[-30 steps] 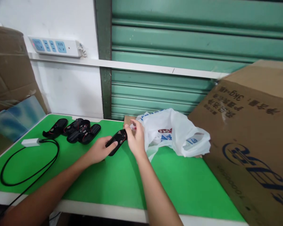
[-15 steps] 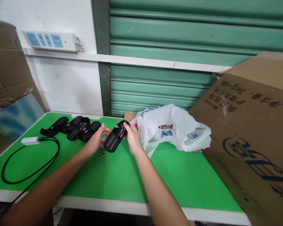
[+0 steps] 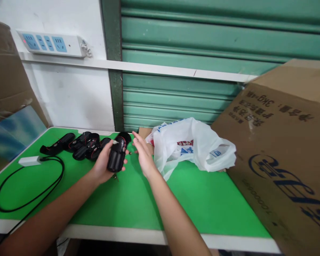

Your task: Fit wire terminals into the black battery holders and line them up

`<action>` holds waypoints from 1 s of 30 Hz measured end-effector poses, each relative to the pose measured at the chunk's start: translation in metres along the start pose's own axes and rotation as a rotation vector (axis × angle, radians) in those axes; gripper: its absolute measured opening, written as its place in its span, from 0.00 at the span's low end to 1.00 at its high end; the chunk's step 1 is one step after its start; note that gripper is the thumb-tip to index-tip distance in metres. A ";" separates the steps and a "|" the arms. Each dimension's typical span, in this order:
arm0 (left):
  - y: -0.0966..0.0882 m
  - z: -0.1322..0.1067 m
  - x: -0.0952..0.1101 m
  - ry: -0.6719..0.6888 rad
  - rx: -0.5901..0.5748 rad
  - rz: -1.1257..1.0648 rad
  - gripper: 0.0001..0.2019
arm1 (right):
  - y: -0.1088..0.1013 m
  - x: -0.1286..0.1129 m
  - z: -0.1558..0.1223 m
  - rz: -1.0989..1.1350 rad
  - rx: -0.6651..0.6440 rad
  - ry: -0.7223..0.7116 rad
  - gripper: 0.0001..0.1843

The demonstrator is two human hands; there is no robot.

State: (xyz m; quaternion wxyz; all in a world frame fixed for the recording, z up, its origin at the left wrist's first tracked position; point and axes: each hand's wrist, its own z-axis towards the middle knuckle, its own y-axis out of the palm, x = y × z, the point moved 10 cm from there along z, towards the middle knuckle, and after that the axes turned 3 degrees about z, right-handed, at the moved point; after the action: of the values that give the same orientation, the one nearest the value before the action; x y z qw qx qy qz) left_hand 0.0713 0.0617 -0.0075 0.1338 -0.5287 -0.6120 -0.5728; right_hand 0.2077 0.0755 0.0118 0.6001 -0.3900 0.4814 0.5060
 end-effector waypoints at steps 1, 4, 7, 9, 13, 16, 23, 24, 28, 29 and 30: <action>-0.006 -0.001 0.013 0.090 0.061 -0.027 0.25 | -0.003 0.003 0.001 0.002 0.011 0.013 0.29; -0.022 -0.006 0.045 0.271 0.198 -0.082 0.24 | -0.003 0.005 0.002 -0.111 -0.015 -0.025 0.23; -0.031 -0.009 0.060 0.304 0.251 -0.100 0.24 | 0.014 -0.003 -0.007 -0.392 -0.083 -0.170 0.13; -0.035 -0.009 0.063 0.313 0.274 -0.108 0.25 | 0.032 -0.004 -0.017 -0.555 -0.154 -0.255 0.10; -0.041 -0.010 0.065 0.377 0.314 -0.139 0.25 | 0.058 0.000 -0.032 -0.760 -0.259 -0.327 0.06; -0.041 -0.009 0.065 0.392 0.292 -0.138 0.24 | 0.060 0.004 -0.031 -0.809 -0.252 -0.325 0.06; -0.034 -0.006 0.060 0.329 0.205 -0.124 0.25 | 0.059 0.012 -0.026 -0.915 -0.290 -0.283 0.07; -0.031 -0.005 0.059 0.315 0.178 -0.120 0.25 | 0.059 0.012 -0.026 -0.947 -0.294 -0.281 0.06; -0.020 -0.004 0.052 0.267 0.087 -0.113 0.26 | 0.061 0.009 -0.030 -1.051 -0.308 -0.291 0.06; -0.019 -0.003 0.051 0.260 0.079 -0.112 0.26 | 0.061 0.008 -0.031 -1.072 -0.316 -0.293 0.06; -0.019 -0.003 0.050 0.256 0.076 -0.111 0.26 | 0.062 0.008 -0.032 -1.094 -0.324 -0.296 0.06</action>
State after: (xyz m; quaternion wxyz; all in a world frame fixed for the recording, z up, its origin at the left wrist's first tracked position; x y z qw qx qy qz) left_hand 0.0346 0.0878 0.0219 0.1990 -0.4113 -0.6394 -0.6184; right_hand 0.1413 0.0580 -0.0021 0.7676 -0.5935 0.0378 0.2390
